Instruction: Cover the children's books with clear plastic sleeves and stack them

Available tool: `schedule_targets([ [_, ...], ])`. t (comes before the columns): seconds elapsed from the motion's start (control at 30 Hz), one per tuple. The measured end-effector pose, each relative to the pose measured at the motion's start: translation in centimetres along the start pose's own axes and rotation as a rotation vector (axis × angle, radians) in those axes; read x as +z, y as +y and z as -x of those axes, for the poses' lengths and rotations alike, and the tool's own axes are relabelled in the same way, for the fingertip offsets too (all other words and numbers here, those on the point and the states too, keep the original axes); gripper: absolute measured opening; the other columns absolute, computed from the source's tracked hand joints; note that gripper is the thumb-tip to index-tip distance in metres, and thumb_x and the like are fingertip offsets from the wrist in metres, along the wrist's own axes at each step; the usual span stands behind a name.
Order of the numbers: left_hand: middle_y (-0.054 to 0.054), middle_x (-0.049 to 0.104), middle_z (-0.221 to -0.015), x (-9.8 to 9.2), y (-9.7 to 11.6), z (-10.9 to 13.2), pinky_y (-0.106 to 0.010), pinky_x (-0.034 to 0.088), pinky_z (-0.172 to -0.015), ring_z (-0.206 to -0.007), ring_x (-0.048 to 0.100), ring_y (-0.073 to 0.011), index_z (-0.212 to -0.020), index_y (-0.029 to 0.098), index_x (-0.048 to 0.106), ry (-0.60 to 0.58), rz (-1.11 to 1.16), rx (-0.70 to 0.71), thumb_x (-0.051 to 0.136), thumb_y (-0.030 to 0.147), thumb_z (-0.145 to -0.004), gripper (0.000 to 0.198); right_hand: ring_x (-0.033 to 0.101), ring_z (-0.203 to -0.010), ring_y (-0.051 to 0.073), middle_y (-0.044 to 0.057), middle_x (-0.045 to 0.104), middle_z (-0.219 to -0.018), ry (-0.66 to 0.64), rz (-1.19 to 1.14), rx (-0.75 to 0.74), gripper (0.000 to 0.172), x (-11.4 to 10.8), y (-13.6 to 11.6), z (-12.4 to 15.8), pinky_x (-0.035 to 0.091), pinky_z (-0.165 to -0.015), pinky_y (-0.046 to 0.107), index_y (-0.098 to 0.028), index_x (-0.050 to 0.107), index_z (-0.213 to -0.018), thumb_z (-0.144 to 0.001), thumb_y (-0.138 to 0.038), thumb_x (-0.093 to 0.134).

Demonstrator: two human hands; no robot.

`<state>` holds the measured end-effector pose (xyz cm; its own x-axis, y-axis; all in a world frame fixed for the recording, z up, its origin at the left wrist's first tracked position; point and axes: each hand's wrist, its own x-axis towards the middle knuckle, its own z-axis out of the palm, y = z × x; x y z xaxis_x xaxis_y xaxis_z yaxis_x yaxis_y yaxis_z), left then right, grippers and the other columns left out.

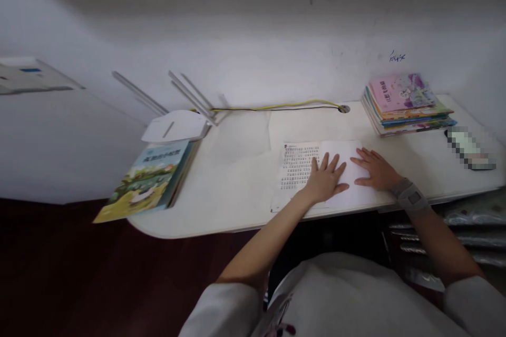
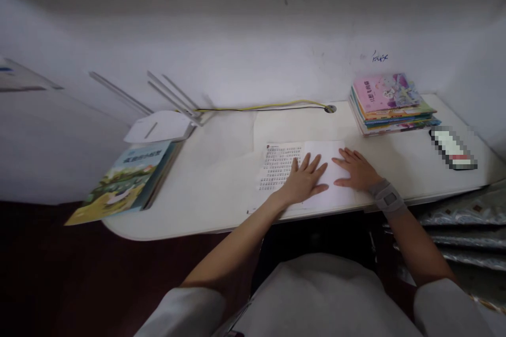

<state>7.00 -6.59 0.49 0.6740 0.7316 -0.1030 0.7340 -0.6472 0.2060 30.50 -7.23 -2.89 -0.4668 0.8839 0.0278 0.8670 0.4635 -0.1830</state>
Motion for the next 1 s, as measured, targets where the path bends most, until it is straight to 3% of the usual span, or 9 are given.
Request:
schedule_targets([
  [0.27, -0.016, 0.019, -0.155, 2.0, 1.0, -1.4, -0.070, 0.006, -0.107, -0.143, 0.011, -0.0367, -0.148, 0.015, 0.027, 0.021, -0.078, 0.065, 0.027, 0.059, -0.093, 0.070, 0.022, -0.141, 0.033, 0.015, 0.025, -0.154, 0.028, 0.060, -0.046, 0.075, 0.7, 0.6, 0.0, 0.025, -0.110, 0.053, -0.020, 0.033, -0.146, -0.085, -0.063, 0.045],
  [0.37, -0.015, 0.018, -0.155, 2.1, 1.6, -2.1, -0.073, 0.002, -0.106, -0.143, 0.011, -0.0373, -0.149, 0.016, 0.022, 0.056, 0.073, 0.080, 0.034, 0.059, -0.091, 0.073, 0.023, -0.141, 0.033, 0.015, 0.027, -0.153, 0.062, 0.063, -0.049, 0.072, 1.0, 0.9, 0.1, 0.026, -0.109, 0.053, -0.020, 0.033, -0.146, -0.087, -0.060, 0.044],
  [0.43, -0.014, 0.018, -0.156, 1.7, 1.2, -2.2, -0.067, 0.009, -0.109, -0.143, 0.016, -0.0333, -0.150, 0.018, 0.015, 0.126, 0.290, 0.095, 0.039, 0.056, -0.091, 0.074, 0.024, -0.140, 0.033, 0.014, 0.029, -0.153, 0.075, 0.059, -0.046, 0.072, 1.2, 1.0, 0.1, 0.027, -0.109, 0.054, -0.021, 0.033, -0.146, -0.086, -0.061, 0.044],
  [0.5, -0.014, 0.022, -0.155, 1.1, 0.1, -1.7, -0.056, 0.023, -0.112, -0.141, 0.027, -0.0271, -0.150, 0.021, 0.012, 0.252, 0.532, 0.071, 0.039, 0.049, -0.093, 0.069, 0.025, -0.140, 0.033, 0.014, 0.029, -0.152, 0.072, 0.060, -0.042, 0.073, 1.2, 1.1, 0.1, 0.027, -0.109, 0.053, -0.022, 0.034, -0.145, -0.086, -0.062, 0.044],
  [0.57, -0.013, 0.031, -0.152, 0.4, -1.9, -0.7, -0.047, 0.032, -0.109, -0.136, 0.036, -0.0234, -0.148, 0.023, 0.022, 0.403, 0.648, -0.004, 0.038, 0.041, -0.094, 0.059, 0.026, -0.140, 0.033, 0.014, 0.030, -0.152, 0.069, 0.066, -0.028, 0.073, 1.2, 1.2, 0.1, 0.027, -0.110, 0.053, -0.021, 0.036, -0.144, -0.085, -0.063, 0.044],
  [0.67, -0.015, 0.041, -0.145, -0.5, -5.7, 2.1, -0.049, 0.031, -0.110, -0.135, 0.037, -0.0276, -0.133, 0.018, 0.046, 0.543, 0.461, -0.212, 0.045, 0.033, -0.091, 0.045, 0.026, -0.140, 0.033, 0.014, 0.030, -0.152, 0.068, 0.062, -0.018, 0.073, 1.3, 1.2, 0.1, 0.027, -0.110, 0.053, -0.021, 0.037, -0.144, -0.085, -0.063, 0.044],
  [0.8, -0.021, 0.040, -0.144, -0.3, -9.5, 5.7, -0.063, 0.021, -0.108, -0.138, 0.027, -0.0386, -0.117, 0.011, 0.057, 0.451, 0.167, -0.553, 0.046, 0.029, -0.090, 0.034, 0.025, -0.140, 0.032, 0.014, 0.029, -0.152, 0.063, 0.065, -0.019, 0.072, 1.4, 1.3, 0.1, 0.026, -0.110, 0.053, -0.021, 0.038, -0.144, -0.085, -0.063, 0.044],
  [0.9, -0.020, 0.042, -0.143, 0.4, -10.4, 6.6, -0.062, 0.022, -0.107, -0.136, 0.031, -0.0367, -0.112, 0.012, 0.057, 0.356, 0.249, -0.542, 0.047, 0.033, -0.090, 0.033, 0.025, -0.140, 0.031, 0.016, 0.030, -0.152, 0.050, 0.083, -0.014, 0.073, 1.3, 1.2, 0.1, 0.026, -0.111, 0.051, -0.019, 0.040, -0.142, -0.085, -0.064, 0.042],
  [1.0, -0.016, 0.053, -0.134, 0.8, -10.6, 6.4, -0.058, 0.025, -0.107, -0.129, 0.043, -0.0309, -0.110, 0.016, 0.058, 0.420, 0.469, -0.525, 0.046, 0.034, -0.090, 0.030, 0.024, -0.140, 0.031, 0.016, 0.030, -0.151, 0.040, 0.102, -0.010, 0.073, 1.4, 1.2, 0.1, 0.026, -0.111, 0.051, -0.018, 0.040, -0.142, -0.085, -0.065, 0.040],
])
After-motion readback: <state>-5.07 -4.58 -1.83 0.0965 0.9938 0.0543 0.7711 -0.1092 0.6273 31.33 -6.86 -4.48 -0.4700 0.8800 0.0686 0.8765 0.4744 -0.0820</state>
